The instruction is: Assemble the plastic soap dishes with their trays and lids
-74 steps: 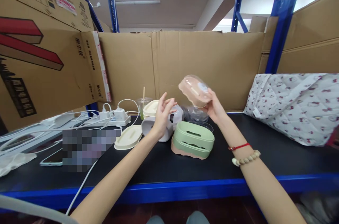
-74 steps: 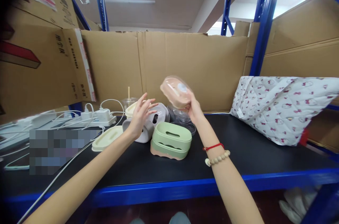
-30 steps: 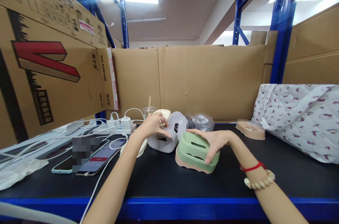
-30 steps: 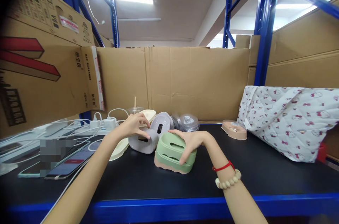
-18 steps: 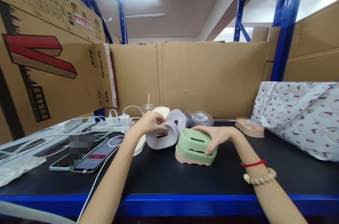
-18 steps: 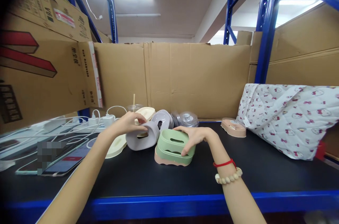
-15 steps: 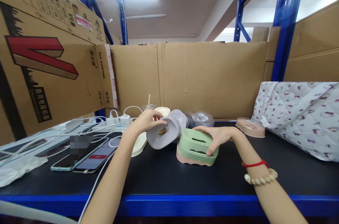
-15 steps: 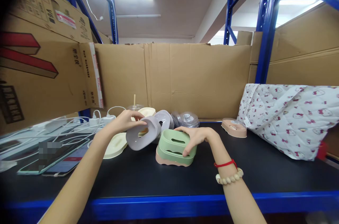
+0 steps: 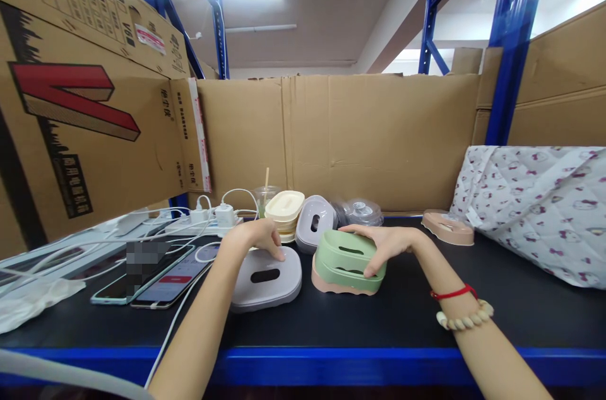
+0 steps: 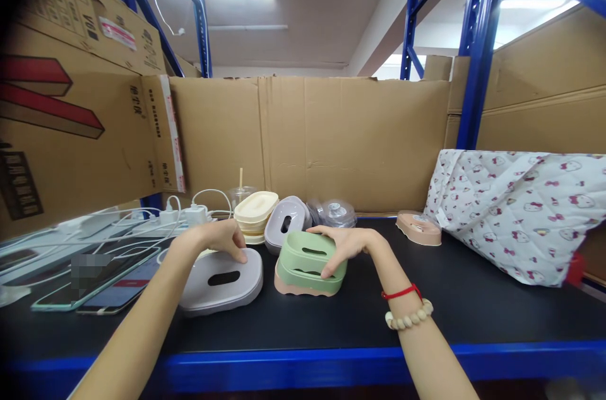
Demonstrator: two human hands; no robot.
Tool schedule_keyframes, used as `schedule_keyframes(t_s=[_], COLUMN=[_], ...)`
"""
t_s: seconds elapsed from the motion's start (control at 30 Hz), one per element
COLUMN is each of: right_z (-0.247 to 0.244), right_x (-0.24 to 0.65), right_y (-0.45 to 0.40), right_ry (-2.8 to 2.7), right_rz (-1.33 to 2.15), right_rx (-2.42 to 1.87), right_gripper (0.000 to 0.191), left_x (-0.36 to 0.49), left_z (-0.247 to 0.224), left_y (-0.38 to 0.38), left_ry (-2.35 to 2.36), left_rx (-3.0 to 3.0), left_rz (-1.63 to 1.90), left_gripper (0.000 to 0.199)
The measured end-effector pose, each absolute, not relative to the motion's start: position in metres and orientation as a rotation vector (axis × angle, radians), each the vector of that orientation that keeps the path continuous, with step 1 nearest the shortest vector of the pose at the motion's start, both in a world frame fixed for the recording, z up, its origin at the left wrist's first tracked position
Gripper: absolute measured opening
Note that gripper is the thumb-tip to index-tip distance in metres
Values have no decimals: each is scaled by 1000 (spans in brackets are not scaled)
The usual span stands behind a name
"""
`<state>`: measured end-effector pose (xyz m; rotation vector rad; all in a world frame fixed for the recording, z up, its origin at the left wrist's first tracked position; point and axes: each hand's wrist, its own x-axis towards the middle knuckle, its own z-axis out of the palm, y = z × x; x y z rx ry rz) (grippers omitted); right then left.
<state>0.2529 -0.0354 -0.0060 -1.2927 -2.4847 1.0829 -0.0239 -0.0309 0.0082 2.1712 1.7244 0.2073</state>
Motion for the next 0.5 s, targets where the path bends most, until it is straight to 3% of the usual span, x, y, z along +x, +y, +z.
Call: schedule_keyframes(t_s=[0.1, 0.2, 0.27, 0.37, 0.43, 0.5], right_z=[-7, -9, -10, -11, -13, -15], right_x=[253, 253, 252, 250, 249, 248], right_y=[-34, -34, -33, -31, -28, -23], right_ry=[-2485, -2460, -2432, -2370, -2320, -2252], right_rz=[1083, 1097, 1117, 1123, 1075, 989], right_rx=[-1269, -1288, -1300, -1278, -1236, -1181], right_gripper=[108, 109, 111, 114, 113, 105], left_x=[-13, -10, -17, -34, -45, -50], left_z=[6, 11, 17, 23, 22, 16], left_y=[-33, -37, -38, -35, -29, -21], left_ry=[1735, 1782, 1976, 2380, 2492, 2495], left_rx=[2154, 2136, 2154, 2028, 1880, 1810], left_rz=[173, 224, 395, 543, 387, 211], left_gripper=[7, 22, 32, 27, 18, 32])
